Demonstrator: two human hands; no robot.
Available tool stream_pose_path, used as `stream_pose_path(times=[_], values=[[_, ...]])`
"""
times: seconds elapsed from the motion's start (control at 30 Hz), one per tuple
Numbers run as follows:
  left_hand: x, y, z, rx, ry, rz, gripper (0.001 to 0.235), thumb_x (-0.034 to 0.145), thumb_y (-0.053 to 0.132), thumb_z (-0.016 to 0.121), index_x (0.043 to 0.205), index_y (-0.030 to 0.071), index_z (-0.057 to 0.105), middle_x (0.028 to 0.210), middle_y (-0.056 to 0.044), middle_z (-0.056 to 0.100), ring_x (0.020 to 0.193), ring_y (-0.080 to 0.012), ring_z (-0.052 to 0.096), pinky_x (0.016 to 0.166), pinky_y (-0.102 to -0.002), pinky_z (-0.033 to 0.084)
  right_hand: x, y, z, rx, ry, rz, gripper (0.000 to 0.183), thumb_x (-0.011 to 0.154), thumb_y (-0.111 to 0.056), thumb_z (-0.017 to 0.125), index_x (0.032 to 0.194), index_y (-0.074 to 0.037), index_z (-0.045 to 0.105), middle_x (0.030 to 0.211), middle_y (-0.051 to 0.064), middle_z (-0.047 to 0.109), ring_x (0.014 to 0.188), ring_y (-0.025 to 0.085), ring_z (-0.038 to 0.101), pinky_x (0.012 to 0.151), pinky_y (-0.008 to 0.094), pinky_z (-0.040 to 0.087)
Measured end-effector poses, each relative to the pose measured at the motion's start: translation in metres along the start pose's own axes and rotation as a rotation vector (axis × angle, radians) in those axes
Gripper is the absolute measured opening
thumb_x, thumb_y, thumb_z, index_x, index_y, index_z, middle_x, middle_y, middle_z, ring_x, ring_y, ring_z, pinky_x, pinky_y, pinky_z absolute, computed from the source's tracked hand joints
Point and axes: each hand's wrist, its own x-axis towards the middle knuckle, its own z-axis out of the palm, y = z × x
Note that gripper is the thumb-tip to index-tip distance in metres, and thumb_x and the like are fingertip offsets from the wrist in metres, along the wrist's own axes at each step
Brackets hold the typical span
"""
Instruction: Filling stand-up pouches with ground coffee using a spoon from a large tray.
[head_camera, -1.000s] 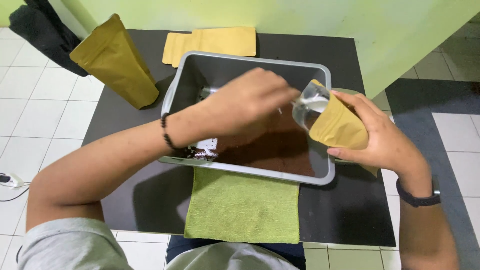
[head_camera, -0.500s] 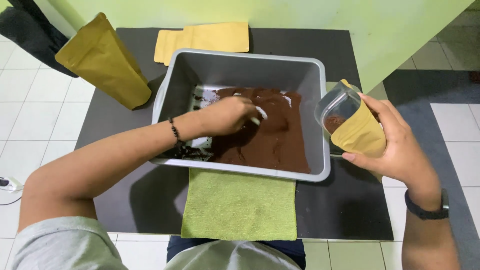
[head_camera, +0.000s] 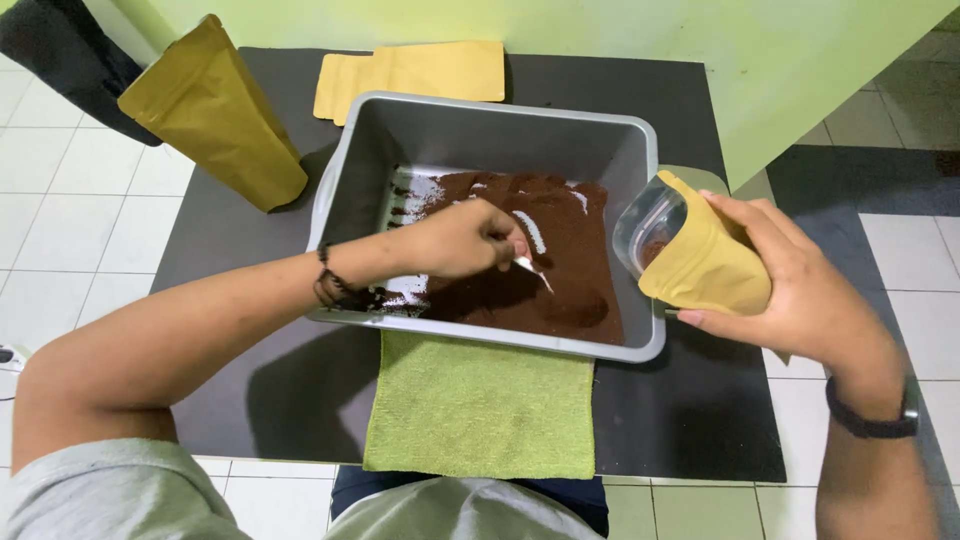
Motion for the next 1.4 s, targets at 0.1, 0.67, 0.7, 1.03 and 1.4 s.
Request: stream_pose_path(times=[0.1, 0.67, 0.7, 1.03, 1.4], values=[[-0.022, 0.016, -0.02, -0.005, 0.073, -0.067, 0.026, 0.105, 0.025, 0.053, 0.107, 0.014, 0.077, 0.093, 0.001, 0.076, 0.078, -0.0097, 0.06, 0.079, -0.028, 0.051, 0.005, -0.002, -0.003, -0.004, -0.031, 0.015, 0.105, 0.06, -0.037, 0.087, 0.153, -0.017, 0.043, 0.137, 0.006, 0.054, 0.123, 0.023, 0.053, 0.104, 0.043, 0.042], [0.009, 0.038, 0.011, 0.901, 0.69, 1.225, 0.017, 0.092, -0.001, 0.066, 0.108, 0.003, 0.062, 0.096, -0.01, 0.063, 0.079, -0.0268, 0.059, 0.064, -0.04, 0.046, 0.02, -0.004, 0.007, 0.084, -0.01, -0.188, 0.108, 0.059, -0.031, 0.088, 0.155, -0.013, 0.041, 0.143, 0.011, 0.054, 0.126, 0.026, 0.053, 0.106, 0.043, 0.04], [0.002, 0.036, 0.008, 1.093, 0.823, 1.305, 0.018, 0.099, 0.006, 0.069, 0.116, 0.003, 0.064, 0.097, -0.005, 0.065, 0.079, -0.0182, 0.06, 0.07, -0.033, 0.045, 0.018, -0.002, 0.008, 0.09, 0.009, -0.199, 0.107, 0.06, -0.031, 0.087, 0.154, -0.012, 0.041, 0.145, 0.013, 0.053, 0.128, 0.027, 0.052, 0.107, 0.044, 0.039], [0.036, -0.041, -0.026, 0.409, 0.731, 0.493, 0.016, 0.101, 0.012, 0.053, 0.092, 0.004, 0.063, 0.086, -0.012, 0.062, 0.073, -0.0319, 0.059, 0.064, -0.046, 0.047, 0.004, 0.034, 0.019, 0.144, 0.129, -0.13, 0.099, 0.064, -0.027, 0.083, 0.152, -0.006, 0.042, 0.145, 0.015, 0.051, 0.131, 0.03, 0.051, 0.109, 0.046, 0.039], [0.079, -0.041, 0.026, 0.518, 0.182, 0.584, 0.041, 0.086, -0.019, 0.051, 0.107, 0.005, 0.077, 0.103, -0.016, 0.078, 0.09, -0.0265, 0.076, 0.084, -0.033, 0.069, -0.011, 0.019, 0.018, 0.136, 0.163, -0.115, 0.105, 0.062, -0.028, 0.084, 0.155, -0.008, 0.04, 0.143, 0.015, 0.051, 0.129, 0.031, 0.051, 0.108, 0.046, 0.039]])
